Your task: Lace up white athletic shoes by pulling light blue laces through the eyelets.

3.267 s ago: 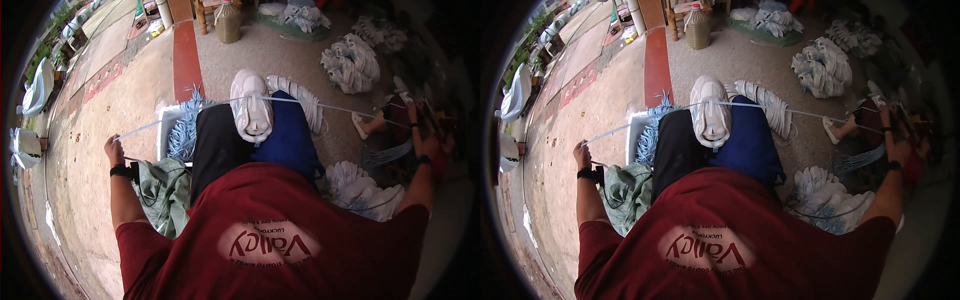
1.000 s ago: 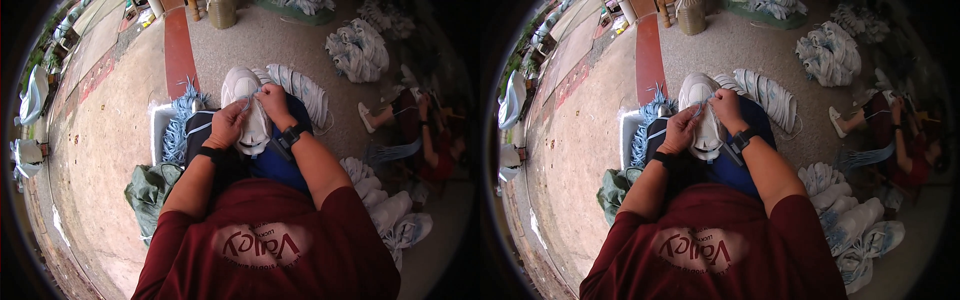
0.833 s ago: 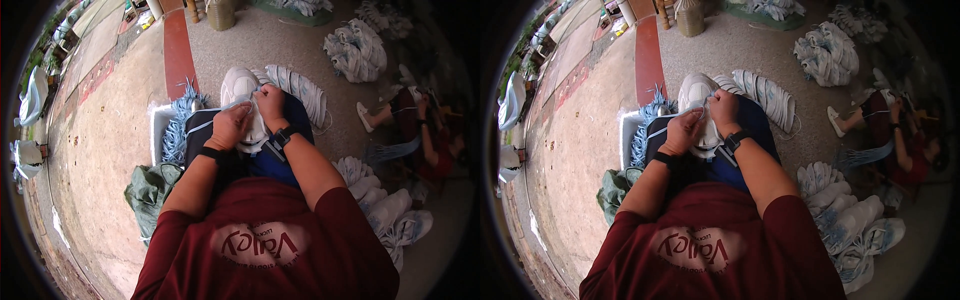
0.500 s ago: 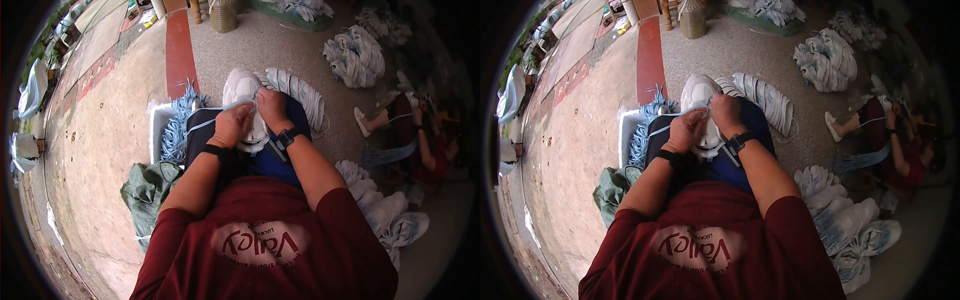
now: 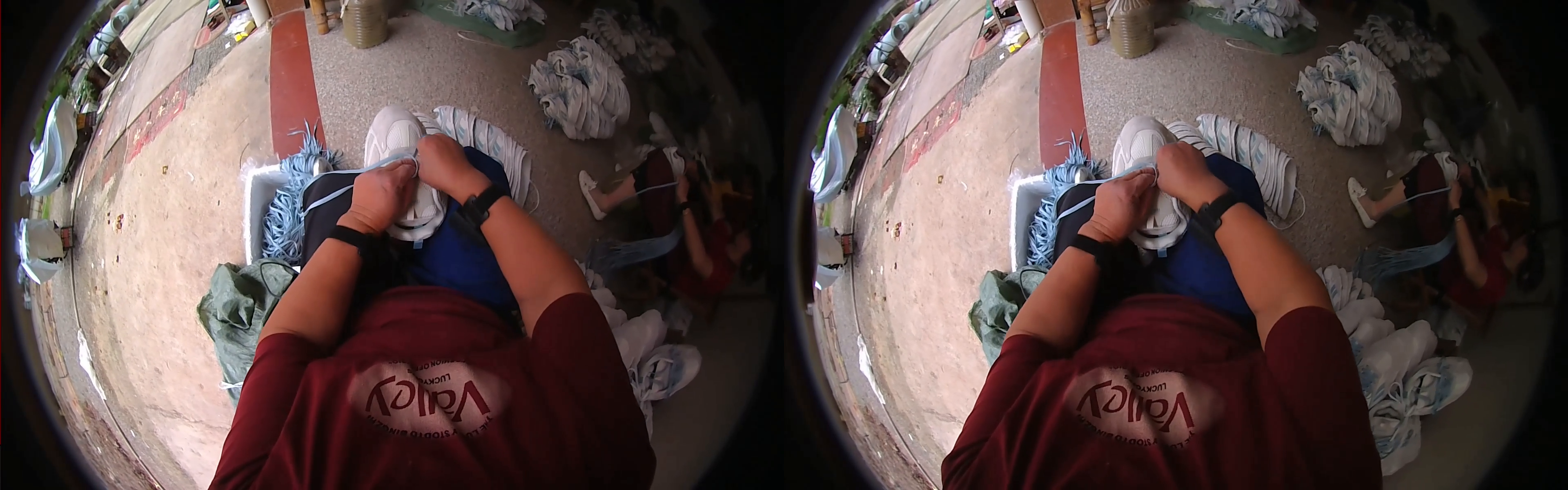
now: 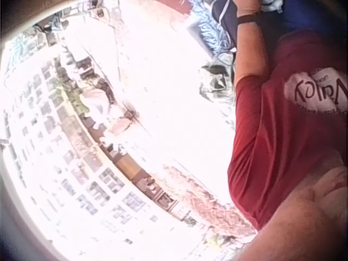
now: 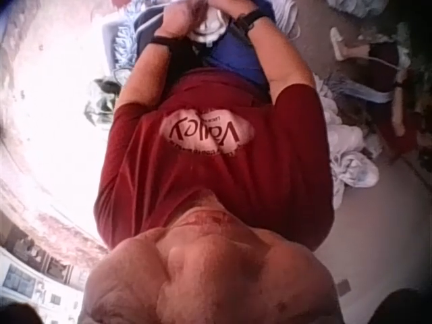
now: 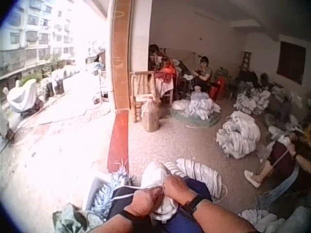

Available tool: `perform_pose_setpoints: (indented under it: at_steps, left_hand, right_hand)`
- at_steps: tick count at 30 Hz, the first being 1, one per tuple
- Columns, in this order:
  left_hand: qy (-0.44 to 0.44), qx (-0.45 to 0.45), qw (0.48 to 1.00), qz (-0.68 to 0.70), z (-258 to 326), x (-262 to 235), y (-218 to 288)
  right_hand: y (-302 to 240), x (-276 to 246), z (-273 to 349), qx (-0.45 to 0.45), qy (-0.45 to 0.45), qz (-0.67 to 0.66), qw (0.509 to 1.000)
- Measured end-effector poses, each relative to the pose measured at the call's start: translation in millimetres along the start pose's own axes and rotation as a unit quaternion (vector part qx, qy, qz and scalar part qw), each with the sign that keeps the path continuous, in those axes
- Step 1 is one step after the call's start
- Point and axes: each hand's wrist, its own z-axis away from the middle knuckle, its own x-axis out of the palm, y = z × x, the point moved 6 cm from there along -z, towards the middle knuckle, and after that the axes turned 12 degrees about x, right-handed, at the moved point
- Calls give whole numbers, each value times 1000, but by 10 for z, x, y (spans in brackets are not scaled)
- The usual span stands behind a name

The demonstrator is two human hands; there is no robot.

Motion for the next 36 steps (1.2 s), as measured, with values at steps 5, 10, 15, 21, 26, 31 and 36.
perform_pose_setpoints:
  at_steps: [5,10,15,21,26,31,36]
  left_hand:
    - [-3,4,1000,-27,7,24,-9]
    - [5,4,999,-36,34,-5,-6]
    - [-2,12,999,-50,16,-17,42]
    - [-12,28,993,-116,-104,43,140]
    - [-65,-24,983,-170,-195,309,-139]
    - [-149,-30,968,-200,-243,313,-40]
    - [-216,48,941,-256,-313,311,16]
  right_hand:
    - [240,43,-176,-31,-124,-134,983]
    - [217,25,-148,-65,-136,-210,966]
    - [216,6,-58,-68,-71,-259,961]
    - [289,48,-101,-45,-89,-258,961]
    - [290,26,-96,-55,-62,-252,964]
    - [305,127,-104,-69,-94,-256,960]
    - [369,160,105,36,19,-344,938]
